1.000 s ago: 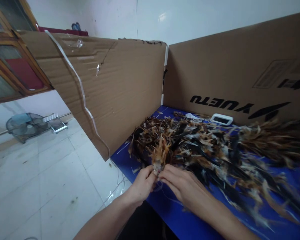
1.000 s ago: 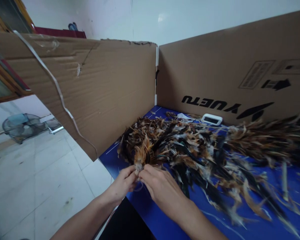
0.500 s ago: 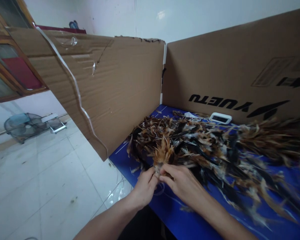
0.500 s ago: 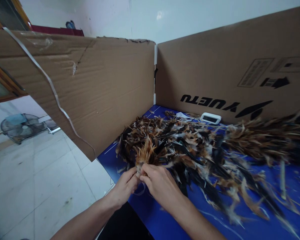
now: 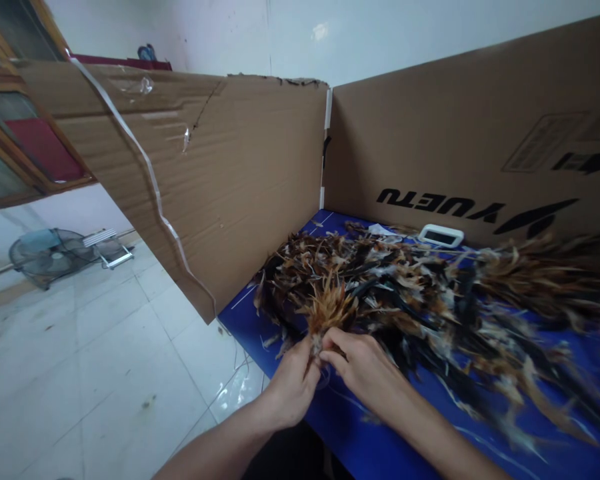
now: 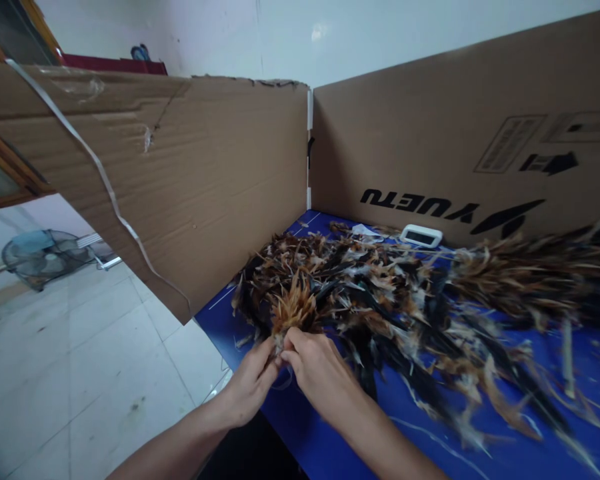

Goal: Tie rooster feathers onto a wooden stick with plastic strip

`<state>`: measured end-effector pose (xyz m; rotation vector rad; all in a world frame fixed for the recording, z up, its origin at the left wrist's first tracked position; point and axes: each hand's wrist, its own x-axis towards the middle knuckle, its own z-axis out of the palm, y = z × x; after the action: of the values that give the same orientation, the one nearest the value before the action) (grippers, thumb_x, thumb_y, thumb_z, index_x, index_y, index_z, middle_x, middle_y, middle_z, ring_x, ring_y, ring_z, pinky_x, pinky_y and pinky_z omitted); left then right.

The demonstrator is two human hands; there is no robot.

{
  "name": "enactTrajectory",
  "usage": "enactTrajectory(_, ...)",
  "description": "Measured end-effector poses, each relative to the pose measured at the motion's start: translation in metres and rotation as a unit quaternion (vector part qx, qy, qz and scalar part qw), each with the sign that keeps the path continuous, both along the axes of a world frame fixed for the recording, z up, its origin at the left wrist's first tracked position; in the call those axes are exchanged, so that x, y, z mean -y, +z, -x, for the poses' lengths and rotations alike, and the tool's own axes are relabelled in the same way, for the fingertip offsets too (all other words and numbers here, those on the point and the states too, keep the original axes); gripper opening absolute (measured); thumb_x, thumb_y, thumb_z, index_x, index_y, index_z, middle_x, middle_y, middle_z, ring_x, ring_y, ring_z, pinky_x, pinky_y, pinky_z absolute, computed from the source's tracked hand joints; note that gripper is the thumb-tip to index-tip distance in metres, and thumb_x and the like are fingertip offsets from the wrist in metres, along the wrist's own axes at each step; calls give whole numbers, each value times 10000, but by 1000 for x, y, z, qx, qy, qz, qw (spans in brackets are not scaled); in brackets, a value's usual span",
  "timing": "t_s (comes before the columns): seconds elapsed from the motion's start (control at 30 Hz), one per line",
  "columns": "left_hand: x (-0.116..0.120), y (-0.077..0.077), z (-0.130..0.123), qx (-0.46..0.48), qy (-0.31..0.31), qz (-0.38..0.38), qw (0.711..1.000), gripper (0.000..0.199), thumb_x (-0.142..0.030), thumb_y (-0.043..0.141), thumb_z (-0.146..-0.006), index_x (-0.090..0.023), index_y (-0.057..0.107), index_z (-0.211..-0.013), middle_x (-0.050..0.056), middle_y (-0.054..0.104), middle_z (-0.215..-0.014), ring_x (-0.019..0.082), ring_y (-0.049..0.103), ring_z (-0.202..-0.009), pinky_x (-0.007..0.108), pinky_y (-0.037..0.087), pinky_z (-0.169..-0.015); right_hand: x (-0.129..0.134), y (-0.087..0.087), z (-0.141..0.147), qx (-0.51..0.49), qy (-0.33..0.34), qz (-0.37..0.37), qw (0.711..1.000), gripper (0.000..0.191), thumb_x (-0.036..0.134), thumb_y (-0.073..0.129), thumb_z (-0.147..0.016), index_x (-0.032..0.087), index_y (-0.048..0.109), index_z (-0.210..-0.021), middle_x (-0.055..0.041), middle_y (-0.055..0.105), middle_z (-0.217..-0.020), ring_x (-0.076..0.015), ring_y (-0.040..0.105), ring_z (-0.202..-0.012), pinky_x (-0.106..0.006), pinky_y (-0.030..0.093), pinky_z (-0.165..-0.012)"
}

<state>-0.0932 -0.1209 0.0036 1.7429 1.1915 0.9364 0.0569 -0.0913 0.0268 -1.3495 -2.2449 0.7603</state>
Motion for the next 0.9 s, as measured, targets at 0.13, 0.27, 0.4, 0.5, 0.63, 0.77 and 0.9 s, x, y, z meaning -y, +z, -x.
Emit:
enactTrajectory(0.13, -1, -5, -1, -15, 8, -6, 1000, 165, -224, 356, -878, -161, 499, -930, 45, 559, -899, 145, 492, -808, 270, 386, -755, 0, -3, -1, 5, -2, -1, 1000, 135, 192, 417, -809, 218, 529, -739, -10, 611, -700, -154, 564, -668, -246, 369, -607)
enactTrajectory(0.27, -2, -7, -2, -11, 14, -10, 1000, 170, -236, 352, -881, -157, 495, -926, 50, 560, -898, 148, 491, -813, 273, 379, -758, 0, -4, 2, 4, 2, -11, 1000, 140, 187, 404, -813, 215, 513, -729, -18, 613, -696, -159, 567, -660, -255, 377, -597)
enactTrajectory(0.4, -3, -10, 0, 7, 32, 23, 999, 197, -299, 377, -877, -152, 508, -881, 43, 546, -853, 145, 475, -777, 267, 370, -724, 1, -3, 5, -15, 13, -15, 1000, 125, 181, 412, -810, 214, 514, -746, -18, 634, -713, -162, 593, -686, -258, 400, -613)
enactTrajectory(0.5, -5, -13, 5, 55, 39, 87, 994, 247, -371, 403, -865, -154, 519, -884, 11, 497, -757, 117, 434, -669, 240, 353, -619, -3, -1, 1, -32, 15, -8, 999, 120, 209, 429, -817, 223, 548, -816, -8, 660, -765, -164, 618, -728, -262, 424, -646)
enactTrajectory(0.63, -6, -10, 16, 140, 52, 183, 972, 288, -440, 446, -834, -156, 493, -830, -37, 379, -631, 75, 318, -531, 209, 258, -484, -16, 4, -16, -39, -38, -52, 997, 154, 265, 460, -810, 236, 569, -915, -10, 676, -846, -165, 633, -727, -267, 453, -661)
enactTrajectory(0.77, -8, -4, 26, 207, 51, 224, 951, 292, -441, 511, -801, -153, 473, -776, -54, 329, -602, 54, 253, -503, 205, 191, -464, -31, 13, -43, -28, -121, -93, 988, 176, 322, 495, -789, 235, 595, -905, -17, 682, -860, -163, 635, -677, -263, 465, -619)
enactTrajectory(0.9, -10, 2, 34, 245, 45, 233, 940, 272, -412, 514, -808, -146, 481, -764, -62, 278, -576, 53, 217, -496, 214, 152, -459, -43, 19, -71, -13, -186, -125, 974, 180, 360, 524, -755, 241, 623, -846, -3, 679, -772, -168, 623, -631, -264, 450, -580)
